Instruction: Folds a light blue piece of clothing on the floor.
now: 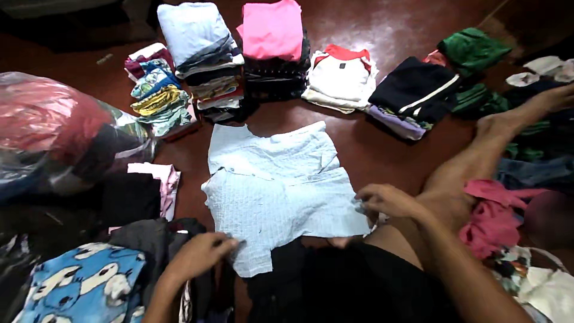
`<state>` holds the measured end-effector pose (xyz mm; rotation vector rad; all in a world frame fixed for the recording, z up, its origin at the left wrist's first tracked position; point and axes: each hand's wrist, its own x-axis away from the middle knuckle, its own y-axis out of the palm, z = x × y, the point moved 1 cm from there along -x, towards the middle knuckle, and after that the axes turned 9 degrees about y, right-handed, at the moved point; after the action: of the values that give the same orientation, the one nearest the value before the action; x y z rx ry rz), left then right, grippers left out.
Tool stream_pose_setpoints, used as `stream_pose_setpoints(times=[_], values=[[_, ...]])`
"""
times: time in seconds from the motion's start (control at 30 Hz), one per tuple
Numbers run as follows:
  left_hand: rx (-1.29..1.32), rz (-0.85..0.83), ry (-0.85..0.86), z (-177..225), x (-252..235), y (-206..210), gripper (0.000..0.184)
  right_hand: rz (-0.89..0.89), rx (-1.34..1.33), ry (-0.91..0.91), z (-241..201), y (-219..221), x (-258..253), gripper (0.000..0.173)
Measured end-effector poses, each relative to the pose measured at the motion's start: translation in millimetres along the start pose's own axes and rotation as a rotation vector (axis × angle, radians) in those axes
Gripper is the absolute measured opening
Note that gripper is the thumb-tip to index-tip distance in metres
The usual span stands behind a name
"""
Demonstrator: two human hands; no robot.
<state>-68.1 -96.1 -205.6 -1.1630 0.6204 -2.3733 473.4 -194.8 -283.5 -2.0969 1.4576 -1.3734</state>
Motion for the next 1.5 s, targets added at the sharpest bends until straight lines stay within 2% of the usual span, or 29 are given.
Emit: stream_pose_setpoints(times=[0.07,0.17,0.23,0.3,0.33,0.4,0.5,0.57,0.63,0.7,0.77,0.83,0.87,0.93,0.97,1.07,1.1,1.17,1.27,1.33,1.4,1.43,1.5], values=[[0.041,0.273,-0.221,-15.8,-17.2,1.2,0.065,0.138,-0.053,0.016,-6.0,7.1,-26.0,0.036],[0.421,0.568,-0.284,-47.1,-44.9,31.4,0.065,0.180,-0.039,-0.011,-15.6,39.8,-66.6,0.051],[0.626,0.751,-0.279,-52.9,-51.4,50.1,0.053,0.109,0.025,-0.013,-19.9,65.5,-83.2,0.053],[0.819,0.893,-0.186,-45.3,-46.7,51.5,0.035,-0.048,0.100,-0.031,-27.7,78.7,-92.2,0.046],[0.952,0.910,-0.110,-39.1,-39.6,50.1,0.033,-0.134,0.121,-0.043,-32.8,82.4,-92.9,0.043],[1.152,0.894,0.041,-33.6,-22.6,46.8,0.040,-0.228,0.142,-0.054,-42.9,86.4,-92.3,0.035],[1.292,0.858,0.161,-39.9,-0.3,49.6,0.050,-0.230,0.158,-0.069,-47.0,87.5,-91.6,0.025],[1.331,0.794,0.140,-45.9,7.6,57.5,0.046,-0.227,0.132,-0.073,-37.0,79.4,-91.0,0.024],[1.246,0.669,0.015,-53.1,7.5,64.3,0.042,-0.148,0.078,0.041,-21.3,61.4,-88.6,0.030],[1.041,0.548,-0.107,-65.3,-2.1,69.3,0.043,0.092,0.021,0.296,-7.2,44.4,-85.9,0.041],[0.920,0.556,-0.153,-74.1,-15.7,70.5,0.035,0.276,-0.030,0.503,3.1,35.2,-87.6,0.065],[1.024,0.648,-0.114,-79.9,-27.7,67.9,0.029,0.324,-0.054,0.596,4.5,43.1,-88.2,0.089],[1.079,0.677,-0.081,-79.3,-32.2,64.3,0.029,0.326,-0.028,0.617,-0.6,51.4,-87.0,0.096],[1.133,0.668,-0.029,-71.8,-35.6,56.8,0.038,0.291,0.023,0.645,-17.6,67.9,-82.8,0.097],[1.166,0.645,-0.011,-68.4,-34.2,55.4,0.044,0.257,0.043,0.640,-22.1,74.4,-81.8,0.089],[1.313,0.615,0.062,-60.0,-18.5,57.6,0.050,0.121,-0.012,0.508,-2.4,78.1,-86.5,0.040],[1.352,0.596,0.081,-59.2,-10.7,59.2,0.053,0.073,-0.070,0.464,7.7,71.6,-86.0,0.031],[1.349,0.541,0.045,-63.6,0.6,65.4,0.054,0.057,-0.176,0.424,23.7,51.4,-82.5,0.024],[1.312,0.498,-0.026,-83.0,6.0,84.5,0.049,0.112,-0.192,0.444,28.2,28.8,-76.2,0.034],[1.307,0.446,0.014,-94.7,6.4,98.6,0.045,0.064,-0.187,0.436,28.5,30.7,-71.7,0.060],[1.219,0.390,0.024,-92.5,9.7,108.4,0.052,-0.024,-0.101,0.419,27.0,44.8,-64.7,0.085],[1.181,0.383,0.017,-88.7,12.2,111.8,0.052,-0.075,-0.026,0.421,26.0,52.2,-62.1,0.090],[1.136,0.468,0.006,-82.8,15.4,114.9,0.045,-0.153,0.061,0.394,26.9,57.9,-60.9,0.079]])
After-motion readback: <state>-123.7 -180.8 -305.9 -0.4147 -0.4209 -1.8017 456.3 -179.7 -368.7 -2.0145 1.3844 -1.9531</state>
